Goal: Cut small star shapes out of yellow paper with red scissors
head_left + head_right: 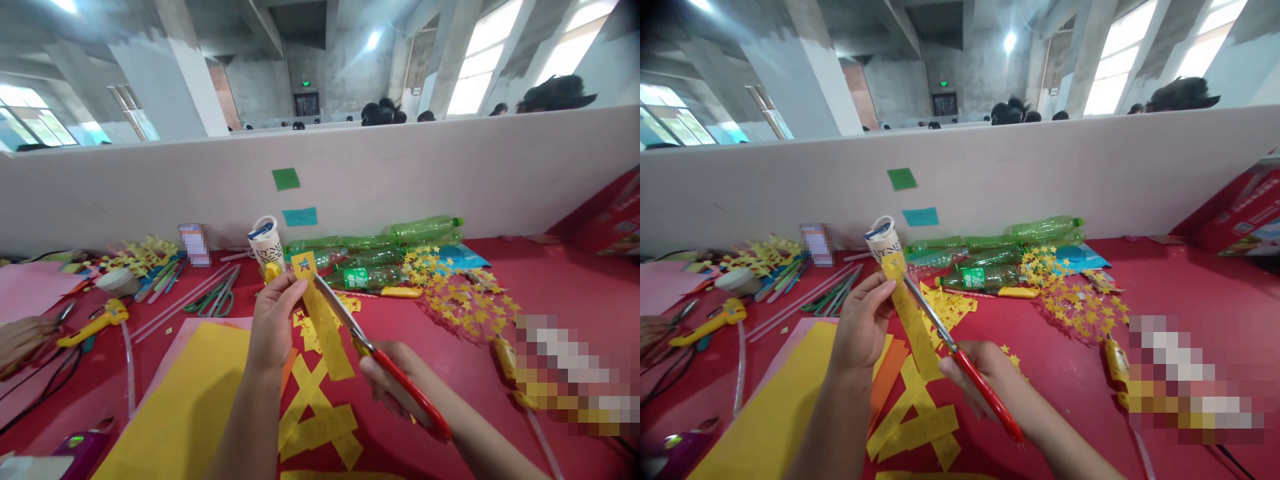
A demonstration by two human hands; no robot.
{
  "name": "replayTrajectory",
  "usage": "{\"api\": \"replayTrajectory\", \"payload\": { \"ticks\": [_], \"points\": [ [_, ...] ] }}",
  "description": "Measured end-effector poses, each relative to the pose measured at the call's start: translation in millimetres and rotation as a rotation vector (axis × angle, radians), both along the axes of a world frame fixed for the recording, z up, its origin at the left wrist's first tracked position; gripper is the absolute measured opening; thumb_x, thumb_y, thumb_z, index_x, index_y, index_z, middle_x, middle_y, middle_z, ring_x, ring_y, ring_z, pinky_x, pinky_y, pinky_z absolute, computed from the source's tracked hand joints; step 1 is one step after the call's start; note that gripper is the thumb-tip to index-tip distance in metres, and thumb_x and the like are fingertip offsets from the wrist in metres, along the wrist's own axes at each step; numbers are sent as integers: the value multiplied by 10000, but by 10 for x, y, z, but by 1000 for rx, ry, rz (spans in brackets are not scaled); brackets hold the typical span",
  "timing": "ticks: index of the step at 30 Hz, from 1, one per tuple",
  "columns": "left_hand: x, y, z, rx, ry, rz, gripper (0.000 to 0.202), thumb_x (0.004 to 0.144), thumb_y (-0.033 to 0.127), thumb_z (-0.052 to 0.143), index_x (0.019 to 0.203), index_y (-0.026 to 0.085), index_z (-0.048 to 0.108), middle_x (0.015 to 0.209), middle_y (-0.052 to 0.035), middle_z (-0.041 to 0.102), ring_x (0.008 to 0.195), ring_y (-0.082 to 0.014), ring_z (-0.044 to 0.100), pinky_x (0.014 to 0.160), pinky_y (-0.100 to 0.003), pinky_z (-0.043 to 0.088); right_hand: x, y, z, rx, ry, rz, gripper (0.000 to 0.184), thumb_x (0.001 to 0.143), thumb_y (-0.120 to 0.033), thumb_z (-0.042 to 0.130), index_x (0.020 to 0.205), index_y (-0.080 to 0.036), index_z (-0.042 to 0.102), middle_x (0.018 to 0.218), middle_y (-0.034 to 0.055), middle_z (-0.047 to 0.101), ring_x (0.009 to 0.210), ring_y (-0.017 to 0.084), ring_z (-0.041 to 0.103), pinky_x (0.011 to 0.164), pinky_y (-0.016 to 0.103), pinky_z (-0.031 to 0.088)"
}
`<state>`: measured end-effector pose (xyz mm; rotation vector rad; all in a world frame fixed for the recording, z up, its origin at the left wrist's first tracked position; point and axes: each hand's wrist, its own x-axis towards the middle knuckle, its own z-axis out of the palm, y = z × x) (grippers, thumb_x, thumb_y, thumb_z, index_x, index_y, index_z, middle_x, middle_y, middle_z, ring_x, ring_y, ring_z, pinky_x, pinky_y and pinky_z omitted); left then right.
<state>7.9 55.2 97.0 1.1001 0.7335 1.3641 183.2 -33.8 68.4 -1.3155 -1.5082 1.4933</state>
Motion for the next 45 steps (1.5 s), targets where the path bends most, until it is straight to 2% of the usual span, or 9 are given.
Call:
{"api": "replayTrajectory", "payload": {
  "ticks": [3,8,11,15,21,29,40,45],
  "points": [
    [20,-16,10,-6,-4,-65,49,766,215,649,748,170,654,719,13,609,672,-109,549,651,-206,446,-6,7,-31,7,-30,-22,513,844,-677,421,622,-215,392,389,-80,398,345,77,374,375,193,280],
    [6,-22,15,22,20,-60,60,787,202,619,737,169,630,717,14,622,673,-100,564,669,-197,457,0,-1,-32,17,-47,-33,535,827,-704,424,629,-207,406,404,-80,398,350,69,370,366,181,267],
    [-38,-28,47,-19,72,-69,46,801,222,603,778,182,606,680,15,626,592,-102,567,579,-200,472,5,-12,-10,-12,-47,-26,529,810,-714,444,647,-214,385,420,-89,382,353,65,365,356,172,264],
    [-91,-39,91,-24,150,-78,65,823,248,599,801,197,566,538,48,555,421,-62,445,387,-137,353,20,1,16,-7,-67,-9,529,812,-712,450,650,-213,383,418,-84,395,353,63,363,358,174,251],
    [-128,-21,85,-20,230,-4,122,835,276,607,756,184,593,467,60,475,387,-34,327,328,-109,217,64,26,-1,42,-118,43,519,838,-695,429,658,-212,368,461,-77,393,383,68,380,381,181,259],
    [-98,-40,96,23,235,66,103,786,236,650,708,173,624,521,53,462,460,-37,370,421,-116,311,77,-4,22,144,-125,100,518,868,-681,388,678,-199,397,529,-43,451,441,79,409,413,198,255],
    [-81,-48,62,-39,189,70,84,766,238,664,712,183,632,528,58,438,464,-34,360,427,-114,309,76,16,33,142,-134,92,526,862,-689,386,673,-199,400,519,-46,445,427,75,396,404,197,265],
    [-104,-24,27,-41,208,49,93,784,255,659,728,189,623,535,60,426,474,-37,364,441,-115,320,83,10,47,82,-157,81,540,851,-696,396,668,-189,420,493,-60,410,409,68,385,383,176,268]
  ]
}}
